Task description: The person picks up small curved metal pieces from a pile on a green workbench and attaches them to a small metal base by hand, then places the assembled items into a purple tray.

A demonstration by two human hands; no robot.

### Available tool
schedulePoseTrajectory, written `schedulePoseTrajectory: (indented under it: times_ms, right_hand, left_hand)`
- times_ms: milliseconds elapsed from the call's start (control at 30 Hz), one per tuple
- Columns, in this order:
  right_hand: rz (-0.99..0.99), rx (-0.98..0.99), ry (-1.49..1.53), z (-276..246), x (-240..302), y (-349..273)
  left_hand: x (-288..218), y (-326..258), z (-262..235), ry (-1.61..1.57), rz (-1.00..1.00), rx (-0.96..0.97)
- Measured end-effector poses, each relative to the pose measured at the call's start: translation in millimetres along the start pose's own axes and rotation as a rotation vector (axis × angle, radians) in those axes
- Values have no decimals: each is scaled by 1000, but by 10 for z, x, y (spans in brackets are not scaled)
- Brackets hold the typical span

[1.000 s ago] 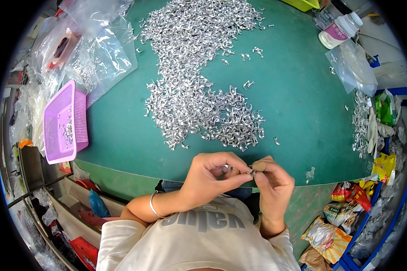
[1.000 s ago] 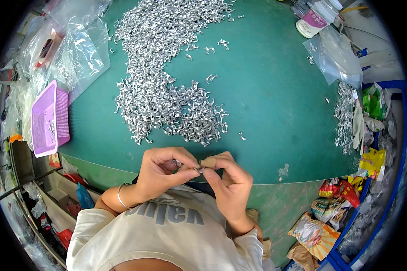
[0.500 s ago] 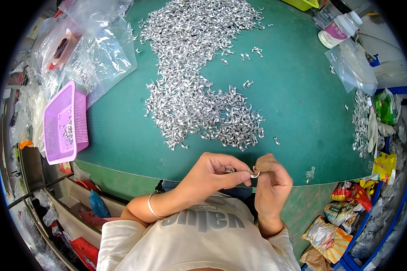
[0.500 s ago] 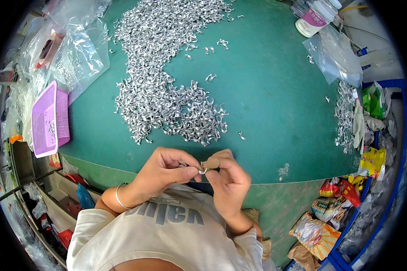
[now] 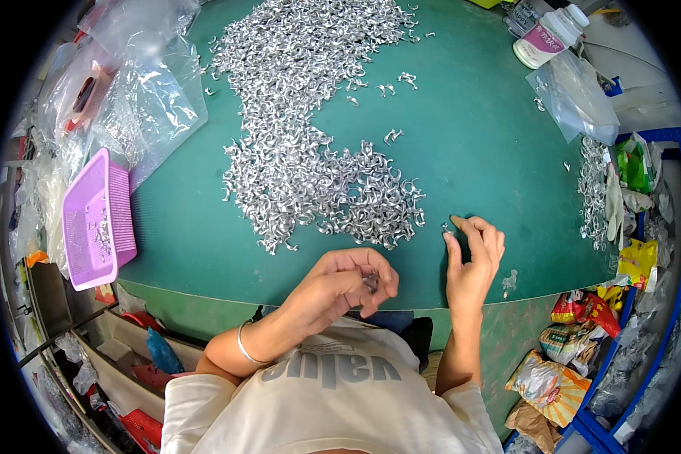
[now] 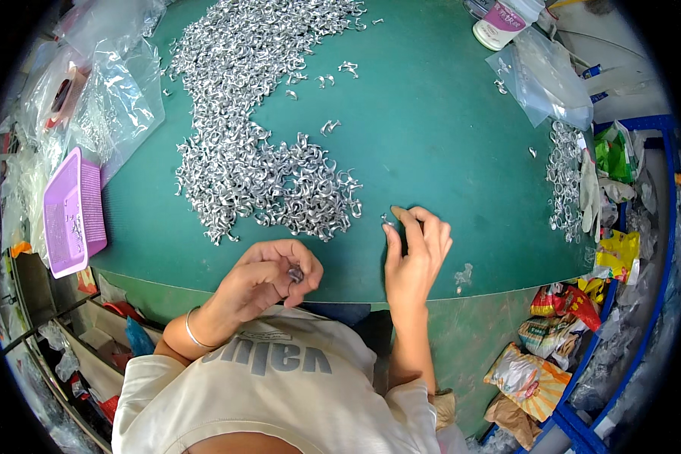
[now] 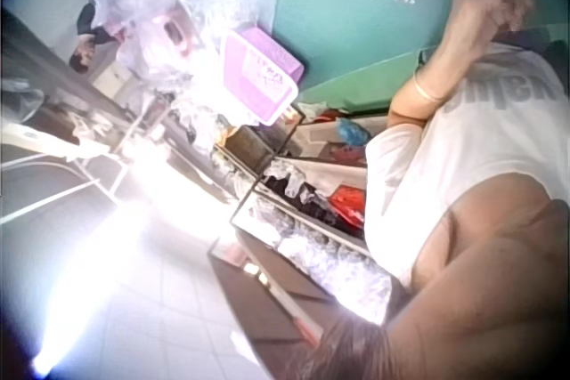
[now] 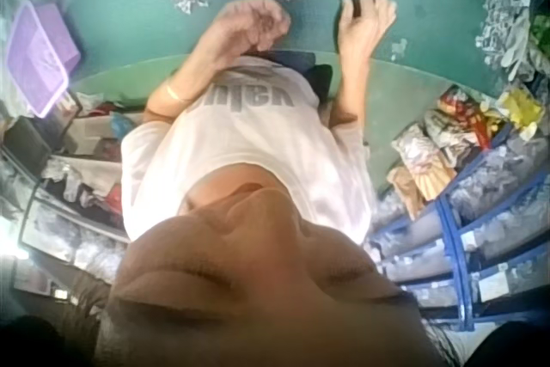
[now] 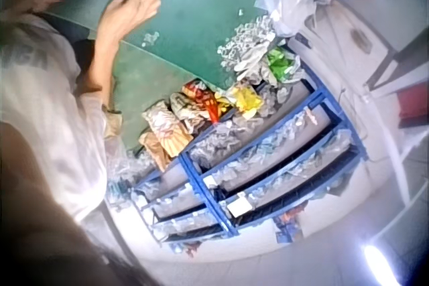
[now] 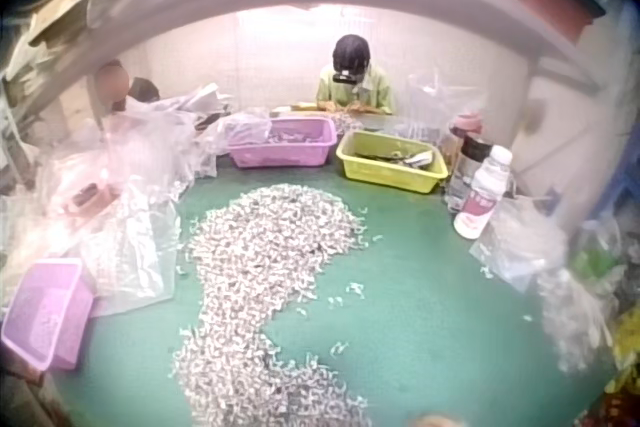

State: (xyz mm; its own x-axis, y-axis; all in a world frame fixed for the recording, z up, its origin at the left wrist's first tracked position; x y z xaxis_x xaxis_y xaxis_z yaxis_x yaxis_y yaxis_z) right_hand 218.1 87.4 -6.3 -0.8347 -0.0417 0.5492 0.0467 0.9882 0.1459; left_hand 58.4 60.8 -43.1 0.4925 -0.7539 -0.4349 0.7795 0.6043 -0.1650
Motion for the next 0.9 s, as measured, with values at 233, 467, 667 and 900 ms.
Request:
schedulePoseTrajectory:
  times_ms: [233,467,667,900]
  right_hand:
    - [0,94,398,73,128,-78]
    - [-17,247,816,133,390,-171]
    - [62,306,1178,213,425,-190]
    - [-19,283,1112,161,466,-193]
  left_hand:
    - [-124,51,-126,402,106,-233]
    - [-288,46,24,672,201,-223]
    - [-232,-5,-24,413,137,-247]
    - [-127,-3,-17,198,59,-167]
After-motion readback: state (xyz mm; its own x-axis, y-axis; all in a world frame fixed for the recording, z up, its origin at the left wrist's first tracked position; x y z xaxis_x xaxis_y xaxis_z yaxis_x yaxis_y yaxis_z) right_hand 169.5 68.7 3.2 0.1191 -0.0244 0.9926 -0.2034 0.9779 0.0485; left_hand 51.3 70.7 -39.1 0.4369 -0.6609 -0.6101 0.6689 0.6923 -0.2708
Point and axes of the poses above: each hand's wrist, its own y-axis towards the middle knuckle, its own z-axis out of the palm, x = y × z, the point moved 9 cm from there along y, towards the middle knuckle, and after that the axes turned 14 degrees about x, right-handed, at the moved point
